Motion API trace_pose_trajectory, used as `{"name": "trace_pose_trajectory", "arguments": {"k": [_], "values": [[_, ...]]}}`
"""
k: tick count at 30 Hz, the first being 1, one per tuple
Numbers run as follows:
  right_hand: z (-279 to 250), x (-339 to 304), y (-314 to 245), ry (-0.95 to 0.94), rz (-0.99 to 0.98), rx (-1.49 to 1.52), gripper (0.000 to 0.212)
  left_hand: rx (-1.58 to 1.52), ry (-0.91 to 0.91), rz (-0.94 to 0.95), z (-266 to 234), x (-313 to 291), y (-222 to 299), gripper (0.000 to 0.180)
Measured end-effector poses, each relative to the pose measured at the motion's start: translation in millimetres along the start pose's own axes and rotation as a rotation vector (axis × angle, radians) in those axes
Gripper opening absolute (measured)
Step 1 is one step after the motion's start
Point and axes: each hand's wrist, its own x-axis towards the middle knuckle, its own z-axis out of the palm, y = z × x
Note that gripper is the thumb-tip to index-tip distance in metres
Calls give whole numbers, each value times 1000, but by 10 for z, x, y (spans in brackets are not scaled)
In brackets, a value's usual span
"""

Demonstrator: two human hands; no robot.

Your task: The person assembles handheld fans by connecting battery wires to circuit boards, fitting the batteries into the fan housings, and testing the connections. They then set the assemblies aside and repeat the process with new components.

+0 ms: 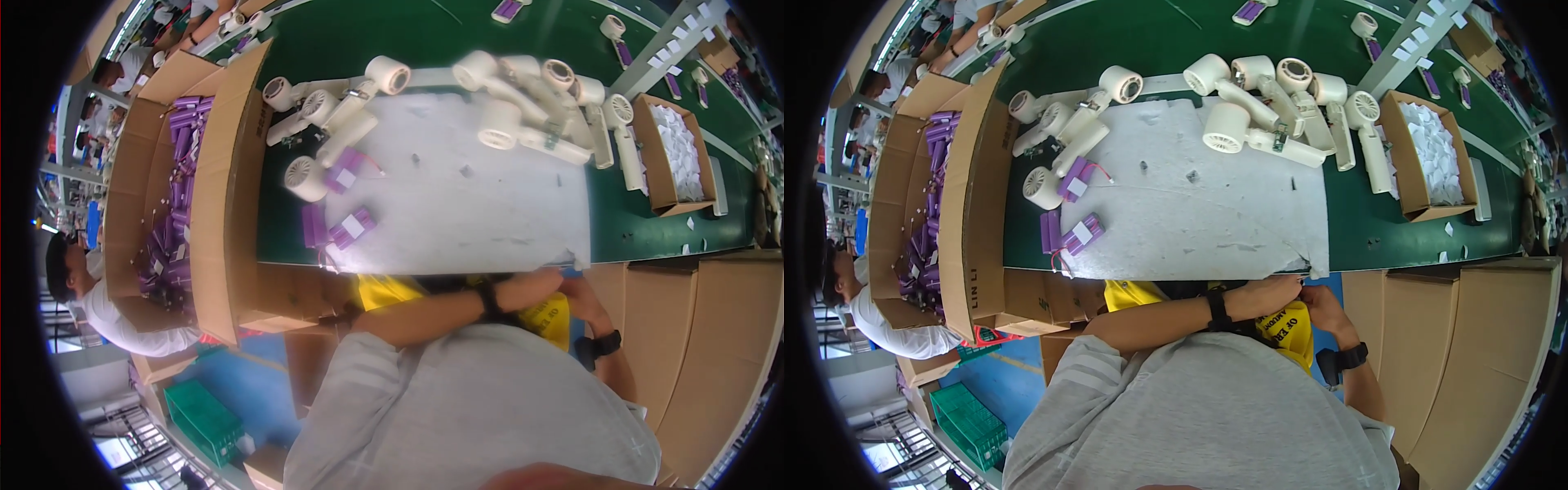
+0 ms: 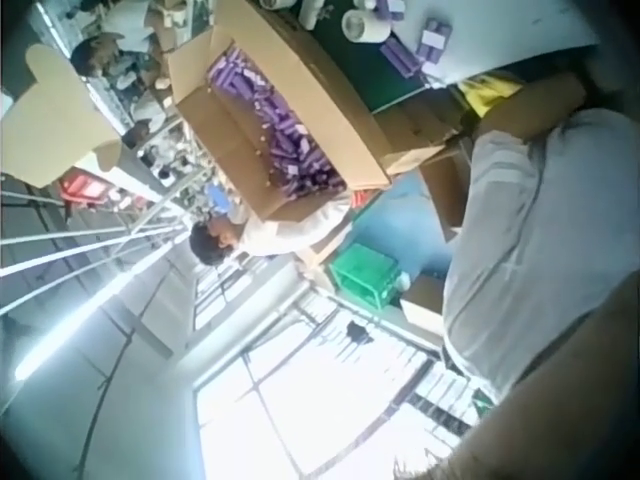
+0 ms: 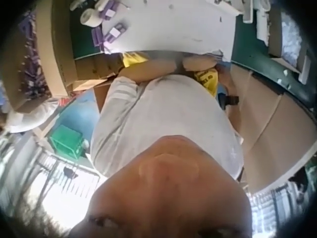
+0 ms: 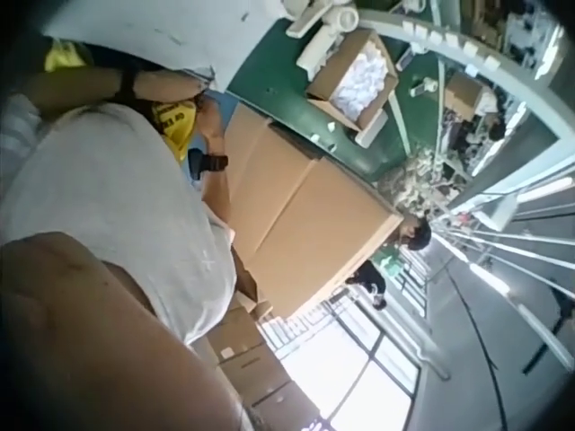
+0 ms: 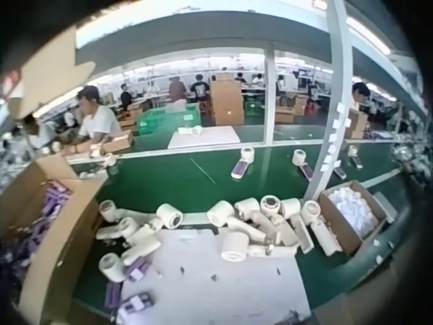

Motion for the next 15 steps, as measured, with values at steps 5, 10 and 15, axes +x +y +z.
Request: {"name": "trace_pose_trajectory", "arguments": {"k": [5, 10, 15], "values": [[218, 161, 338, 196, 55, 291, 22, -224, -2, -167, 112, -14, -154, 29], [-112, 30, 419, 155, -103, -439, 21, -726, -234, -108, -207, -84, 166, 36], [-314, -304, -757, 122, 62, -635, 21, 115, -22, 288, -795, -782, 801, 46]]}}
